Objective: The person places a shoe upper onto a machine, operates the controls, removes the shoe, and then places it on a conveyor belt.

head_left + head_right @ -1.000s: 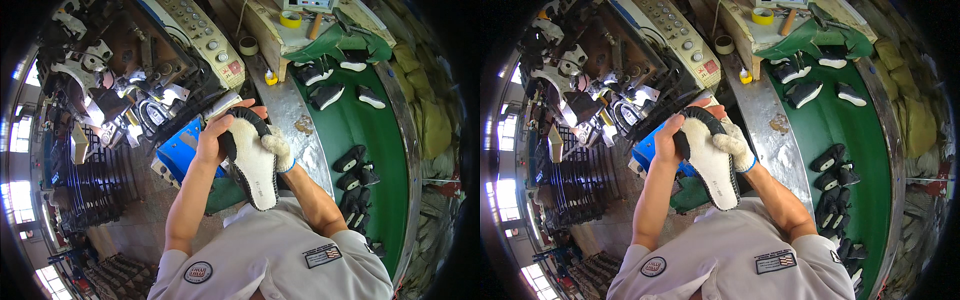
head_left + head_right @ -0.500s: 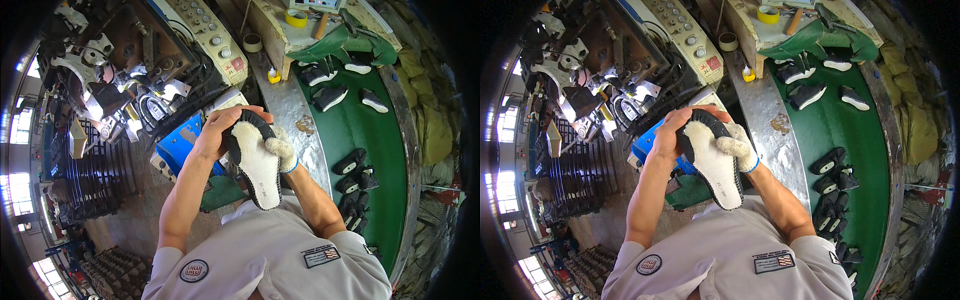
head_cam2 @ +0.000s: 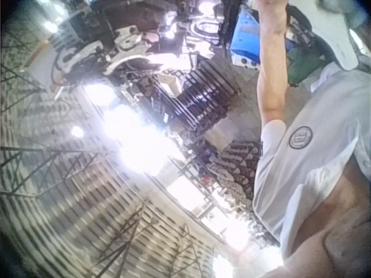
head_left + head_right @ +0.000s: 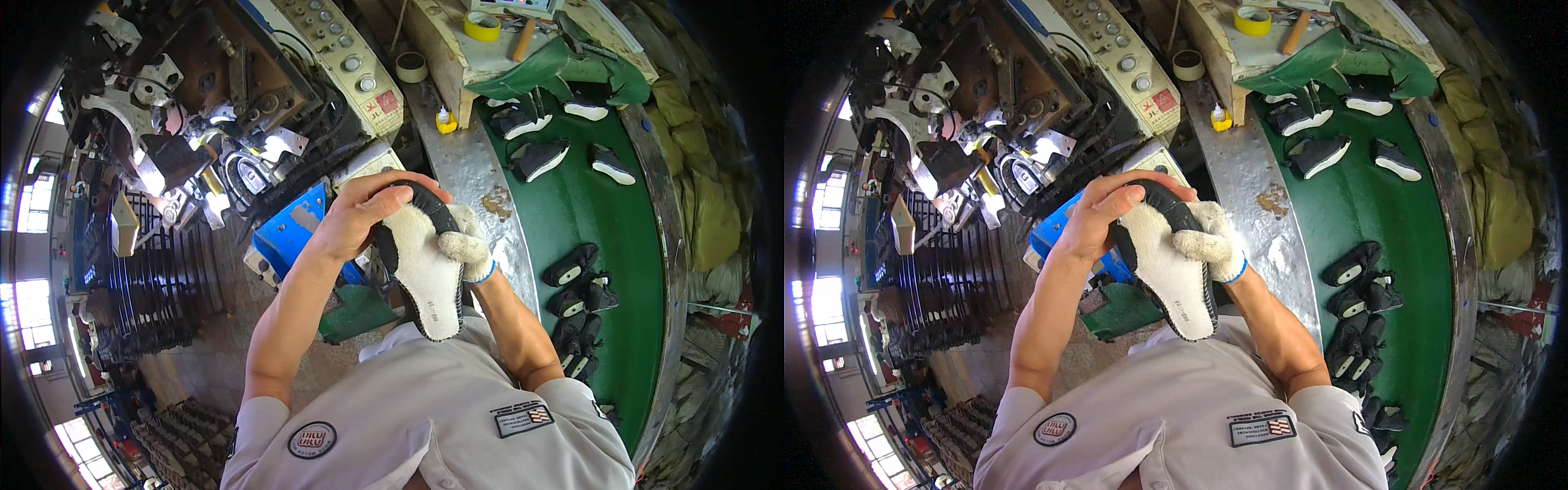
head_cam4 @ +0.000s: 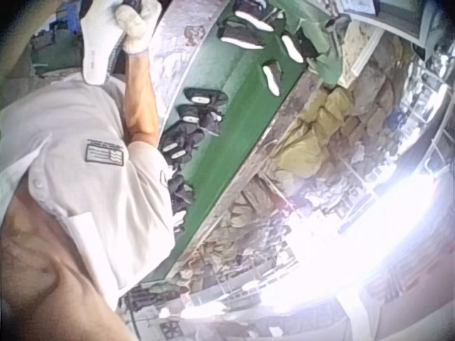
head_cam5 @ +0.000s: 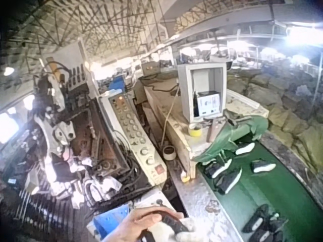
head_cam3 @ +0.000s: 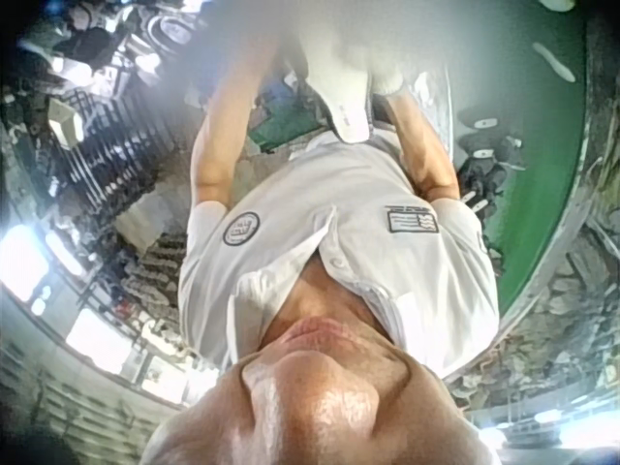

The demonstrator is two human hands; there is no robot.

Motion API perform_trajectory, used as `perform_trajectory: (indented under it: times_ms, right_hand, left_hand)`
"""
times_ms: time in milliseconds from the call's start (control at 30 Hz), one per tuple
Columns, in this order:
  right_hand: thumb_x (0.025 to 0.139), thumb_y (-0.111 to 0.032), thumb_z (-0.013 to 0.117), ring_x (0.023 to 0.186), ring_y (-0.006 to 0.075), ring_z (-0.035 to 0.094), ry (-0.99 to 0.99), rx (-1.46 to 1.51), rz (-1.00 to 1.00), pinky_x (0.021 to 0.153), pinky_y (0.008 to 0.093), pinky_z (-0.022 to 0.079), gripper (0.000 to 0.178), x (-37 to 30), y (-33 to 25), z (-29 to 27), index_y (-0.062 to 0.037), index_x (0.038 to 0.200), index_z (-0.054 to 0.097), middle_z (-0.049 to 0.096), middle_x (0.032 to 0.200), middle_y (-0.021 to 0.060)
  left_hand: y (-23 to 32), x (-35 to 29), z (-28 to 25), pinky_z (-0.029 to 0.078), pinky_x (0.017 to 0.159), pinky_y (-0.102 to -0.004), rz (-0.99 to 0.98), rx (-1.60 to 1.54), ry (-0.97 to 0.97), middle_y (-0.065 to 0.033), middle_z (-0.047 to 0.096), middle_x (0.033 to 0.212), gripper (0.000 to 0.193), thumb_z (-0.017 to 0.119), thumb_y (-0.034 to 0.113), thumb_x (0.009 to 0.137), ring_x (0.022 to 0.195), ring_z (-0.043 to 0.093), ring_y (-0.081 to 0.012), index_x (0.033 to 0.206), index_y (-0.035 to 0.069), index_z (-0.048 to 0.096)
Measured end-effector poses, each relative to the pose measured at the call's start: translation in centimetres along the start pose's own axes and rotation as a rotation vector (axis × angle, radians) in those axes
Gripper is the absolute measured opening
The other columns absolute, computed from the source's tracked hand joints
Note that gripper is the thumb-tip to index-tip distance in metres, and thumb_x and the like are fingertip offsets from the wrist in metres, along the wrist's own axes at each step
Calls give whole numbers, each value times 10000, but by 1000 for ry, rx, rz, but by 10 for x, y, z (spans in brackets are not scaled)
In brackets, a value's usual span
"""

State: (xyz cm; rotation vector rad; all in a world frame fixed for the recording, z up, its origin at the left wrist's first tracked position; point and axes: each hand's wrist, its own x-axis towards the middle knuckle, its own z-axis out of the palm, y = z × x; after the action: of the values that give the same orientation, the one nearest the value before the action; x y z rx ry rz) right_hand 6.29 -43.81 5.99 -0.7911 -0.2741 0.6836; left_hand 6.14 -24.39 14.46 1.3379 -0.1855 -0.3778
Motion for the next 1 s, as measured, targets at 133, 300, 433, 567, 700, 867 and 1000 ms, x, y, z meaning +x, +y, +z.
perform_trajectory:
  times_ms: [133,300,433,567,700,867,1000]
  right_hand:
    - [674,-343,824,839,147,679,-4,-30,7,751,269,539,655,-3,4,-13,38,1184,671,719,981,72]
    - [658,-351,834,831,134,678,31,-7,-13,735,258,538,655,-9,-2,-11,27,1171,681,717,973,59]
    - [662,-339,833,863,149,688,-4,-28,-17,755,274,547,666,-11,-11,-8,37,1187,670,718,996,74]
    - [677,-323,825,883,181,705,8,56,-45,789,299,566,664,-12,-5,-18,53,1199,658,722,1025,105]
    - [713,-306,810,937,229,719,46,175,-67,832,343,582,660,-11,-6,-16,63,1232,636,723,1066,140]
    - [753,-323,795,993,251,715,15,192,-117,863,366,584,672,-11,-15,-20,81,1259,615,707,1145,166]
    - [726,-315,811,1034,256,699,84,236,-96,910,368,568,717,-14,-13,-27,60,1297,593,686,1193,160]
  left_hand:
    - [-2,-2,5,487,1017,-366,56,81,-2,-196,681,1209,467,568,319,950,1133,653,-270,1189,-76,640]
    - [11,-1,16,476,984,-309,5,36,0,-130,701,1138,352,608,228,949,1088,633,-176,1159,-49,669]
    - [9,0,22,475,922,-250,58,-5,12,-74,715,1052,283,646,178,942,1013,621,-104,1124,-32,696]
    - [3,6,25,480,881,-230,18,42,66,-53,714,1010,290,657,206,954,949,623,-83,1113,-32,705]
    - [-3,18,31,483,885,-238,36,142,157,-61,716,1025,326,647,257,984,957,622,-80,1127,-29,709]
    - [-20,22,34,434,1097,-415,4,-651,74,-216,576,1385,778,440,597,1005,1247,581,-289,1400,-71,494]
    - [-40,21,45,415,1114,-431,52,-647,119,-232,554,1407,777,458,585,995,1300,546,-309,1424,-63,478]
